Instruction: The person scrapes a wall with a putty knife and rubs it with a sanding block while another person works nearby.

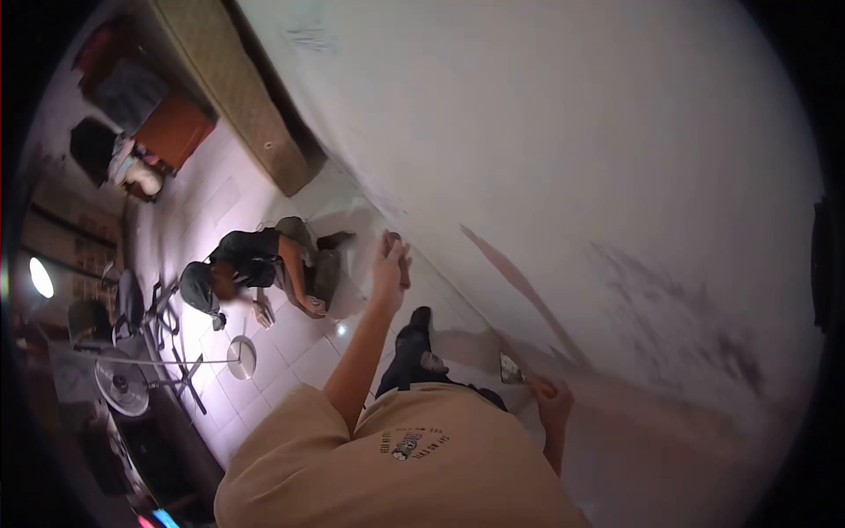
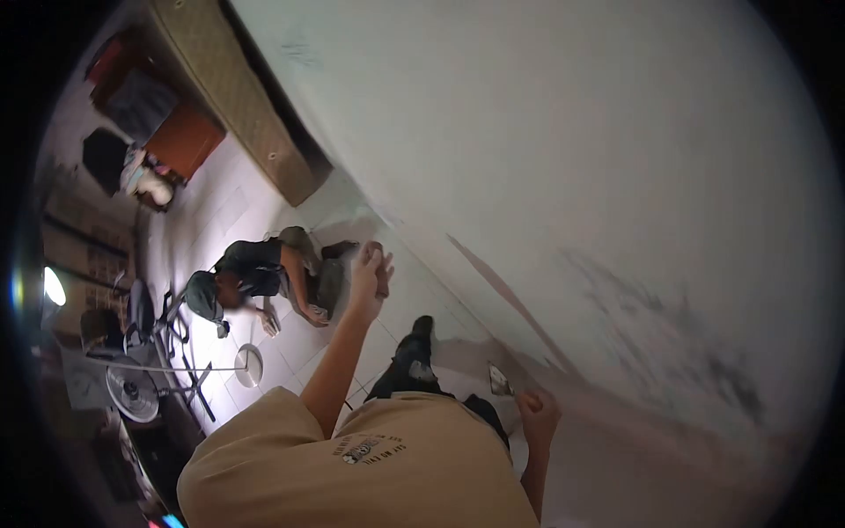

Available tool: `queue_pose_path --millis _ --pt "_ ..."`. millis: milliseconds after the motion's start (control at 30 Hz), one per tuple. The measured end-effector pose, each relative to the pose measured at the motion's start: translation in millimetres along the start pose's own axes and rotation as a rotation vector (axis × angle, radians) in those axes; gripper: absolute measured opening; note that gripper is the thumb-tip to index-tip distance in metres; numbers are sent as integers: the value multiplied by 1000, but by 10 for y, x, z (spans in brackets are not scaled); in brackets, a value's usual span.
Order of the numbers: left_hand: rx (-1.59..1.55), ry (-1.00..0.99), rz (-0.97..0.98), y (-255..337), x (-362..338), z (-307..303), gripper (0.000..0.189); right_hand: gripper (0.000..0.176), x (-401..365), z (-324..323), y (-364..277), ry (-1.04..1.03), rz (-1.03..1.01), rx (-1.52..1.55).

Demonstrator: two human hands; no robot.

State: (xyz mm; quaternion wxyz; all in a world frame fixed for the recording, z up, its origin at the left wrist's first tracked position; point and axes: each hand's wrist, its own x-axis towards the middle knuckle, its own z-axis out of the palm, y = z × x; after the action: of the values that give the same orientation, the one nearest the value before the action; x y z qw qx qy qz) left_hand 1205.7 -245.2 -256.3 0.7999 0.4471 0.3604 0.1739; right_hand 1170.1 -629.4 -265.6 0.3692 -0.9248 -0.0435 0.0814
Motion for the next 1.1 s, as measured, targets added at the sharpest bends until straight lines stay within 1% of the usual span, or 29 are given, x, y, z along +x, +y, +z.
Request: queue_pose_path --millis 67,100,133,167,200,233,267,300,333,400,433,500,533,600,633,667,700,733,800,867,900,933,967,1000,1033,1067,1100 --pt "-83 -53 41 -105 -398 167 48 27 -179 -327 27 16 190 61" --pt "-61 -103 17 -205 -636 277 48 25 -292 -453 42 111 154 330" --pt "-114 -140 -73 -297 -925 363 49 23 -372 -590 45 210 96 596" --pt "-168 -169 -161 -360 -1193 430 51 20 -408 -714 41 336 141 680" --pt "-114 -200 -244 -444 -1487 521 50 17 -457 -847 48 451 184 757" --pt "-52 -296 -329 -625 -1677 497 48 17 -486 -961 -14 472 194 757" --pt "112 -459 -466 -715 -1893 512 49 16 -540 -1136 -114 546 161 1037" --pt "323 -552 -454 -664 -2277 672 47 16 -587 -1325 -204 613 116 1319" --pt "431 -664 -502 -839 -2430 648 46 16 -641 -1507 -271 625 116 1328" --pt "590 -727 -486 -963 -2710 672 46 18 -727 -1786 -380 510 -57 1107" --pt "584 -718 -498 -940 -2843 652 46 18 -787 -1896 -414 500 -47 1100" --pt "710 -860 -534 -872 -2967 647 45 25 -790 -2008 -478 374 -230 873" --pt "712 -869 -535 -891 -3007 593 45 25 -773 -2012 -470 381 -229 870" --pt "866 -1098 -577 -906 -3008 471 44 32 -662 -1979 -448 274 -512 1079" --pt "1022 -1143 -536 -877 -3014 428 46 32 -609 -1957 -455 289 -515 1068" --pt "1015 -1163 -535 -1008 -2938 254 46 34 -558 -1910 -451 268 -556 1034" --pt "1027 -1231 -183 -1226 -2735 5 48 37 -464 -1865 -485 242 -592 997" --pt "1011 -1269 171 -1363 -2609 -186 49 37 -455 -1897 -584 243 -586 974" --pt "1167 -1059 4 -1323 -2456 -504 50 38 -525 -2019 -935 103 -585 878" --pt "1306 -984 -53 -1027 -2447 -612 49 36 -590 -2186 -1250 150 -758 715" --pt "1307 -986 -51 -934 -2419 -673 49 36 -656 -2333 -1408 199 -883 613" --pt "1295 -974 -118 -857 -2354 -726 48 35 -685 -2430 -1545 249 -1008 508" --pt "1280 -963 -193 -806 -2369 -752 48 35 -740 -2444 -1640 247 -1006 506" --pt "1277 -964 -200 -697 -2417 -701 48 33 -796 -2405 -1745 188 -1173 596" --pt "1273 -933 -312 -535 -2445 -602 48 32 -811 -2352 -1820 128 -1342 686" --pt "1269 -900 -424 -441 -2439 -549 48 31 -643 -2139 -1685 380 -1356 544" --pt "1268 -902 -423 -422 -2385 -538 48 28 -453 -1960 -1564 427 -1317 521"
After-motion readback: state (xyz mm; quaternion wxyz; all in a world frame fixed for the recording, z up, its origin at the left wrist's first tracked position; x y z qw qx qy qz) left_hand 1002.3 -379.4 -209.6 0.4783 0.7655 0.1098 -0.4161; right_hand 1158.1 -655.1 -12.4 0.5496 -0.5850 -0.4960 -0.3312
